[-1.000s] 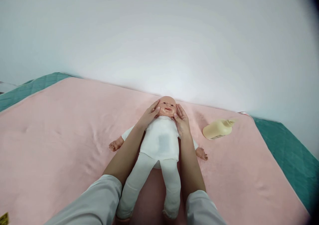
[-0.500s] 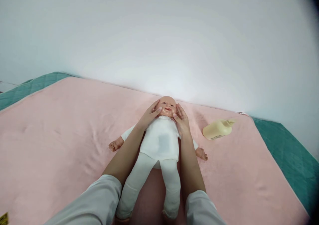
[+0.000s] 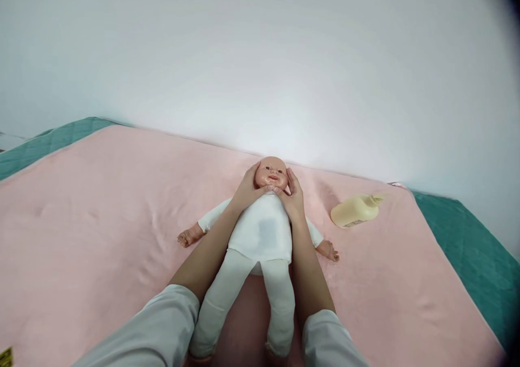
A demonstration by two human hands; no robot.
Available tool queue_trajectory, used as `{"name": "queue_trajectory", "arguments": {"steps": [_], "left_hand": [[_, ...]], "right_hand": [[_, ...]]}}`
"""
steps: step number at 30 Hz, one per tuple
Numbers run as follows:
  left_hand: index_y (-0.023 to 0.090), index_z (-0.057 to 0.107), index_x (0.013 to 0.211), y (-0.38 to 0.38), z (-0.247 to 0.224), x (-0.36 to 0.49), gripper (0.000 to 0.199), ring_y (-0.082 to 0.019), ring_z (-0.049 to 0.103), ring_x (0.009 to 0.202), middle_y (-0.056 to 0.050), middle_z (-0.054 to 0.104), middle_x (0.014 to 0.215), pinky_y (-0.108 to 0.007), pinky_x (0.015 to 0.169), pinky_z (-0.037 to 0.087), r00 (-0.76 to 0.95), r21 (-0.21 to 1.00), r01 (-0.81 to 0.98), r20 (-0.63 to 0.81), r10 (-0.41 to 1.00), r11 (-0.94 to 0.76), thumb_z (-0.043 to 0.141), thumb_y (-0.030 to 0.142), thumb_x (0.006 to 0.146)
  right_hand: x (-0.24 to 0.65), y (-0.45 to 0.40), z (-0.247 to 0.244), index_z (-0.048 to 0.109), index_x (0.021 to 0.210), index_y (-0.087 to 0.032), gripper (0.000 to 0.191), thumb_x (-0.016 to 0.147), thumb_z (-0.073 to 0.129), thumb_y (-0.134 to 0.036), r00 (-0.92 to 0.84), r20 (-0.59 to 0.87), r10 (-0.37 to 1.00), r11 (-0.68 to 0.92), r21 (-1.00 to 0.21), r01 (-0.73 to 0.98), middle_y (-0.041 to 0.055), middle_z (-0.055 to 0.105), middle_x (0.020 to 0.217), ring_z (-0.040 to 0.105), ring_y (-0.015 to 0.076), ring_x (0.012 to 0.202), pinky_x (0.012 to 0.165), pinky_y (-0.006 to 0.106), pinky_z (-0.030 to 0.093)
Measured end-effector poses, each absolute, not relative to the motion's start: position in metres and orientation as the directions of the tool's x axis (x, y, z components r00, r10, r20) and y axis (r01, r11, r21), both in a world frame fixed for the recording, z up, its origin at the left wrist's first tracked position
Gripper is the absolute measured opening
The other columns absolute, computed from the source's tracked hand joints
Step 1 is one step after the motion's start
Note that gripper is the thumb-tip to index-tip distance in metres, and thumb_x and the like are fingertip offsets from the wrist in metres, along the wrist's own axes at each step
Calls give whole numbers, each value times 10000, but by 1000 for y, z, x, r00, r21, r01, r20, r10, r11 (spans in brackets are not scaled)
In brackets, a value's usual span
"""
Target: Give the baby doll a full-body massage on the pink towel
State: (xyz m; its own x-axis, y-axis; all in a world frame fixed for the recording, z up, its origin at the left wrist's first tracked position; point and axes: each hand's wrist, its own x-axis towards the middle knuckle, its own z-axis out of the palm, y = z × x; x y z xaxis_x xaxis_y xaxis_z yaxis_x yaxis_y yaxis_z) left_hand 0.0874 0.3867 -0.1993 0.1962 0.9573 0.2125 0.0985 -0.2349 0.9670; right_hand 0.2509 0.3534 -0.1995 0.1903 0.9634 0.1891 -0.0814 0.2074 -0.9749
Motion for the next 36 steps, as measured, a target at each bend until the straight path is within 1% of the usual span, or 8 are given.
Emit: {"name": "queue_trajectory", "arguments": {"steps": [4, 8, 13, 16, 20, 24, 31, 36], "left_hand": [[217, 306, 1494, 387, -199, 86, 939, -340, 403, 1373, -151, 355, 1525, -471, 1125, 365, 206, 969, 73, 215, 955, -234, 766, 450, 708], [222, 310, 1494, 384, -194, 85, 928, -329, 415, 1370, -146, 383, 1516, -469, 1126, 368, 212, 984, 10, 171, 962, -177, 765, 441, 716], [231, 323, 1497, 381, -184, 80, 873, -312, 445, 1354, -123, 418, 1507, -437, 1121, 383, 246, 994, -13, 113, 963, -113, 718, 491, 763], [233, 321, 1503, 382, -182, 77, 838, -303, 441, 1360, -107, 419, 1512, -428, 1124, 379, 270, 995, -3, 96, 958, -99, 676, 513, 798], [220, 319, 1509, 383, -182, 77, 811, -294, 409, 1385, -98, 401, 1527, -422, 1149, 343, 260, 996, 21, 79, 962, -88, 622, 547, 832], [208, 332, 1505, 382, -179, 77, 770, -279, 408, 1389, -88, 393, 1532, -407, 1155, 335, 262, 998, -21, 69, 963, -66, 548, 586, 870], [226, 363, 1492, 380, -176, 77, 761, -281, 403, 1393, -68, 398, 1531, -392, 1152, 341, 246, 997, -39, 71, 967, -63, 539, 616, 863], [209, 351, 1496, 380, -176, 78, 750, -284, 398, 1394, -80, 386, 1538, -398, 1154, 335, 236, 998, 8, 66, 970, -70, 532, 593, 877]], "right_hand": [[250, 352, -195, 449, 1417, -225, 864, 644, 823, -324, 198, 169, 965, 191, -977, -94, 90, 370, 1545, 405, 280, 1397, 1101, 447, 444], [248, 350, -189, 465, 1405, -214, 867, 632, 831, -354, 206, 159, 966, 190, -972, -141, 94, 376, 1541, 379, 284, 1414, 1138, 449, 401], [252, 349, -189, 491, 1382, -224, 832, 640, 836, -371, 203, 150, 968, 192, -959, -207, 81, 400, 1529, 372, 261, 1422, 1172, 447, 355], [256, 351, -195, 497, 1372, -233, 798, 663, 828, -388, 185, 159, 970, 204, -945, -256, 76, 411, 1524, 385, 244, 1415, 1172, 451, 354], [259, 354, -203, 507, 1359, -249, 758, 682, 824, -376, 171, 142, 975, 194, -920, -341, 70, 396, 1534, 404, 242, 1404, 1157, 460, 374], [259, 355, -204, 520, 1343, -239, 737, 682, 828, -343, 159, 135, 978, 188, -899, -396, 81, 412, 1523, 421, 248, 1393, 1151, 468, 379], [260, 352, -198, 531, 1341, -247, 737, 677, 823, -379, 150, 103, 983, 153, -916, -371, 76, 415, 1521, 427, 255, 1389, 1150, 469, 376], [256, 350, -194, 509, 1362, -244, 790, 653, 842, -347, 173, 146, 974, 191, -940, -283, 79, 403, 1529, 391, 245, 1411, 1161, 444, 368]]}}
